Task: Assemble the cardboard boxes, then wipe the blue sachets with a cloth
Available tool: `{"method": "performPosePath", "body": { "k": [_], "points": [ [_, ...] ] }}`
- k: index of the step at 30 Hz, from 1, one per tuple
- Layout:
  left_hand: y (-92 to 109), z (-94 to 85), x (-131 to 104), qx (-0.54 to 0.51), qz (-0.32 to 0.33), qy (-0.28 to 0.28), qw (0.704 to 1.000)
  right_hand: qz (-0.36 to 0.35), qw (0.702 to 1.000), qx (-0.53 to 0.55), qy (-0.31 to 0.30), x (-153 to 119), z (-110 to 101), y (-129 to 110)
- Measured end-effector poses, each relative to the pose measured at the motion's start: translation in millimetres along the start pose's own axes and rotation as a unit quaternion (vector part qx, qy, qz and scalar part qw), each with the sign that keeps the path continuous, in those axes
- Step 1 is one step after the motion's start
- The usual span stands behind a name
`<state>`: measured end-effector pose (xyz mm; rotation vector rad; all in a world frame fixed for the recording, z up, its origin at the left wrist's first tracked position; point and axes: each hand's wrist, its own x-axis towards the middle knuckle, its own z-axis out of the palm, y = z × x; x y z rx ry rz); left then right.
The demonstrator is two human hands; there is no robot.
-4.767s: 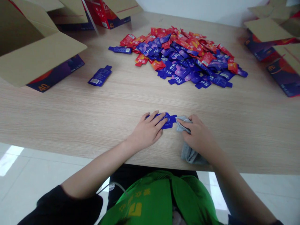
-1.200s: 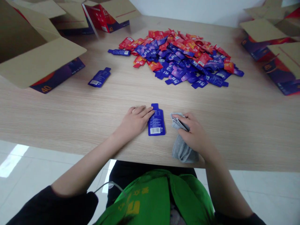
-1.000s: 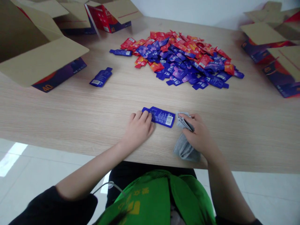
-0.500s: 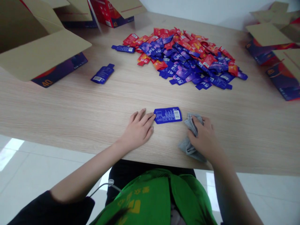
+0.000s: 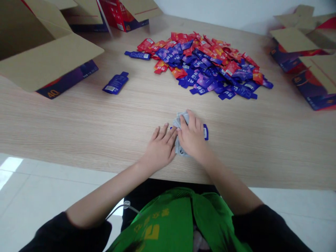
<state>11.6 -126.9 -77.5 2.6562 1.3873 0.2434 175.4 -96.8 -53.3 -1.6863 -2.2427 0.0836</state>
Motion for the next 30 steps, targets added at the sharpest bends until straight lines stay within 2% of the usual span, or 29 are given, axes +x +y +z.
{"method": "performPosePath", "body": {
  "k": [3, 8, 17, 30],
  "points": [
    [1, 1.2, -1, 0.0, 0.001, 0.005, 1.0, -0.038, 0.998, -0.036, -0.024, -4, 5, -1],
    [2, -1.1, 0, -0.009, -0.013, 0.004, 1.0, -0.09, 0.994, -0.023, -0.058, -5, 3, 8],
    [3, 0.5, -1, -0.014, -0.024, 0.015, 0.999, -0.034, 0.998, 0.0, -0.056, -15, -2, 20],
    [5, -2.1, -1, -0.031, -0.022, 0.021, 0.999, 0.0, 0.998, 0.067, -0.014, -36, 1, 69]
  ]
}}
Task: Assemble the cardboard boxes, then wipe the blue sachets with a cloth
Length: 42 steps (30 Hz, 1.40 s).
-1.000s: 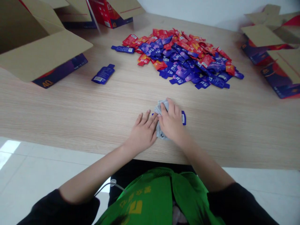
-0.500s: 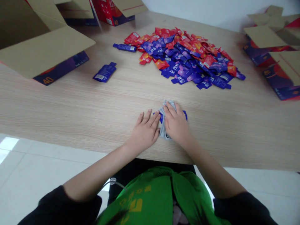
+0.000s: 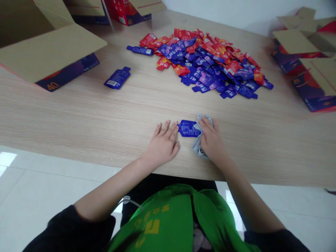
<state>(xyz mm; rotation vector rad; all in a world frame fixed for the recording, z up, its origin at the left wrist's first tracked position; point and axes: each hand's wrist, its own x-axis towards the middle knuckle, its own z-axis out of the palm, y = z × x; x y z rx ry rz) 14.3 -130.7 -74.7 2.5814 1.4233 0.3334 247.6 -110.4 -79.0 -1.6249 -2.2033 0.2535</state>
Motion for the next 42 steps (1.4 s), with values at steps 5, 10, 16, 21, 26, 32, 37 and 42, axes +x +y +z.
{"method": "performPosePath", "body": {
  "k": [5, 10, 16, 21, 26, 32, 37, 42],
  "points": [
    [1, -0.8, -1, 0.004, 0.002, -0.008, 1.0, 0.019, 0.998, 0.039, 0.051, 5, -16, -16],
    [0, 0.9, 0, 0.009, 0.0, -0.013, 1.0, -0.027, 1.0, 0.002, -0.003, 22, -7, -61],
    [1, 0.1, -1, 0.007, -0.002, -0.005, 1.0, -0.059, 0.994, -0.059, -0.067, 21, 6, -64],
    [2, -1.4, 0, 0.0, -0.011, 0.001, 1.0, -0.04, 0.996, -0.046, -0.068, 9, 0, -45],
    [1, -0.5, 1, 0.008, -0.009, -0.007, 1.0, -0.02, 0.999, -0.032, -0.028, -1, 1, -26],
    [2, 0.1, 1, 0.022, -0.008, -0.014, 1.0, 0.0, 1.0, -0.006, -0.017, -12, -4, 2],
    [2, 2.3, 1, 0.028, 0.0, -0.005, 1.0, 0.046, 0.997, 0.053, 0.018, -7, -14, 0],
    [1, 4.8, 1, 0.032, -0.001, 0.005, 0.999, -0.033, 0.998, 0.047, 0.006, 8, -6, -41]
  ]
}}
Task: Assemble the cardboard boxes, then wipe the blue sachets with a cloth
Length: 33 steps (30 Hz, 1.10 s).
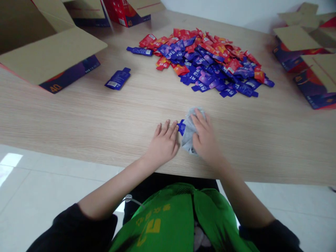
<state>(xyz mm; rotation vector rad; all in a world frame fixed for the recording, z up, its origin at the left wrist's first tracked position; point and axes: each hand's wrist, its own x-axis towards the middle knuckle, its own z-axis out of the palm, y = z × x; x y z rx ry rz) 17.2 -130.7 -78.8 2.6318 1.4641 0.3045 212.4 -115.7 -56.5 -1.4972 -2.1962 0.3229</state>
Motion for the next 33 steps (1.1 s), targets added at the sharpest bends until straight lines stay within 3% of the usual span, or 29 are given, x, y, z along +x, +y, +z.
{"method": "performPosePath", "body": {
  "k": [5, 13, 18, 22, 24, 26, 30, 33],
  "points": [
    [-1, 0.8, 0, -0.01, 0.0, 0.001, 1.0, -0.017, 0.996, -0.05, -0.069, 8, 16, -16],
    [0, -2.1, 0, -0.015, -0.007, -0.009, 1.0, -0.005, 0.997, -0.05, -0.056, -4, 4, 12],
    [0, -3.6, 0, -0.01, -0.011, -0.027, 1.0, 0.045, 0.998, -0.039, -0.027, -20, -5, 34],
    [1, -3.7, 0, -0.003, -0.006, -0.028, 1.0, 0.128, 0.991, -0.033, -0.029, -25, -26, 49],
    [1, -3.5, 0, 0.001, -0.002, -0.026, 1.0, 0.151, 0.988, -0.019, -0.017, -22, -34, 45],
    [1, -3.4, 0, 0.004, 0.001, -0.022, 1.0, 0.123, 0.992, 0.001, 0.005, -15, -34, 32],
    [2, -3.7, 0, 0.005, 0.0, -0.016, 1.0, 0.004, 0.999, 0.036, -0.035, 4, -8, -5],
    [2, -4.1, 0, 0.004, 0.004, -0.014, 1.0, -0.03, 0.996, 0.006, -0.082, 10, 14, -20]
  ]
}}
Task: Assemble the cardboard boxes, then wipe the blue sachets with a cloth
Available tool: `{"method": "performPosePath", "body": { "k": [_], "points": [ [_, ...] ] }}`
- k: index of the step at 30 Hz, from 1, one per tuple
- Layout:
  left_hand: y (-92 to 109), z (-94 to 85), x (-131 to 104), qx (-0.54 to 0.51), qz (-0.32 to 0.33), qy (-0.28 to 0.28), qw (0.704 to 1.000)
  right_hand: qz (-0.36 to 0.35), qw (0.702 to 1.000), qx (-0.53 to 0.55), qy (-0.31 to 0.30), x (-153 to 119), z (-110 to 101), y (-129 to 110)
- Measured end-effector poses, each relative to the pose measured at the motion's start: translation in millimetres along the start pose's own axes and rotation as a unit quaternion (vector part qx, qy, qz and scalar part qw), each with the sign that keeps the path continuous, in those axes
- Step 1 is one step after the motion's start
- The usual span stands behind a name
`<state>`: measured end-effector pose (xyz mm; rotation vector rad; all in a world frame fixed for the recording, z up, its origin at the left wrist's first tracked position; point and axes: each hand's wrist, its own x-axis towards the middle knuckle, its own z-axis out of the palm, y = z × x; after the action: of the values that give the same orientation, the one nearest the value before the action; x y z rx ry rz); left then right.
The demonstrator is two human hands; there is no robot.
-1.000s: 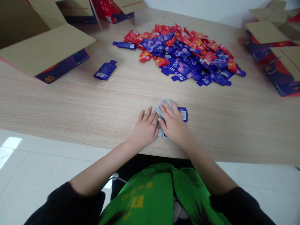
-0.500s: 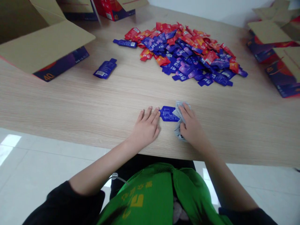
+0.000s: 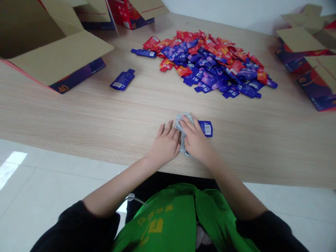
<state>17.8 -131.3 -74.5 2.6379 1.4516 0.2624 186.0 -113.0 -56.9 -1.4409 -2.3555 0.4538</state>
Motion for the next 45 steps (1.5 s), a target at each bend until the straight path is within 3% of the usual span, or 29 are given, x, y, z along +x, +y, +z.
{"method": "performPosePath", "body": {
  "k": [3, 13, 20, 23, 25, 28, 32, 36, 45],
  "points": [
    [0, -0.6, 0, -0.003, -0.001, 0.007, 1.0, -0.001, 0.999, -0.037, -0.006, -2, 5, 1],
    [0, -1.7, 0, -0.005, -0.009, -0.004, 1.0, 0.04, 0.995, -0.08, 0.044, -29, -9, 36],
    [1, -3.8, 1, -0.011, -0.016, -0.012, 1.0, 0.141, 0.988, -0.039, 0.055, -46, -23, 66],
    [1, -2.3, 0, -0.01, -0.017, -0.009, 1.0, 0.156, 0.983, -0.012, 0.091, -42, -35, 58],
    [1, -1.6, 0, -0.01, -0.016, -0.003, 1.0, 0.122, 0.986, -0.003, 0.112, -34, -36, 43],
    [2, -1.3, 0, -0.006, -0.016, 0.002, 1.0, 0.052, 0.996, 0.006, 0.079, -18, -23, 17],
    [1, -1.2, 0, 0.001, -0.013, -0.01, 1.0, 0.025, 0.999, -0.027, 0.023, -3, 3, -2],
    [1, -1.3, 0, -0.001, -0.013, -0.012, 1.0, 0.043, 0.997, -0.05, 0.039, -5, 11, 1],
    [2, -2.2, 0, -0.016, -0.016, -0.006, 1.0, 0.089, 0.991, -0.059, 0.086, -35, -4, 37]
  ]
}}
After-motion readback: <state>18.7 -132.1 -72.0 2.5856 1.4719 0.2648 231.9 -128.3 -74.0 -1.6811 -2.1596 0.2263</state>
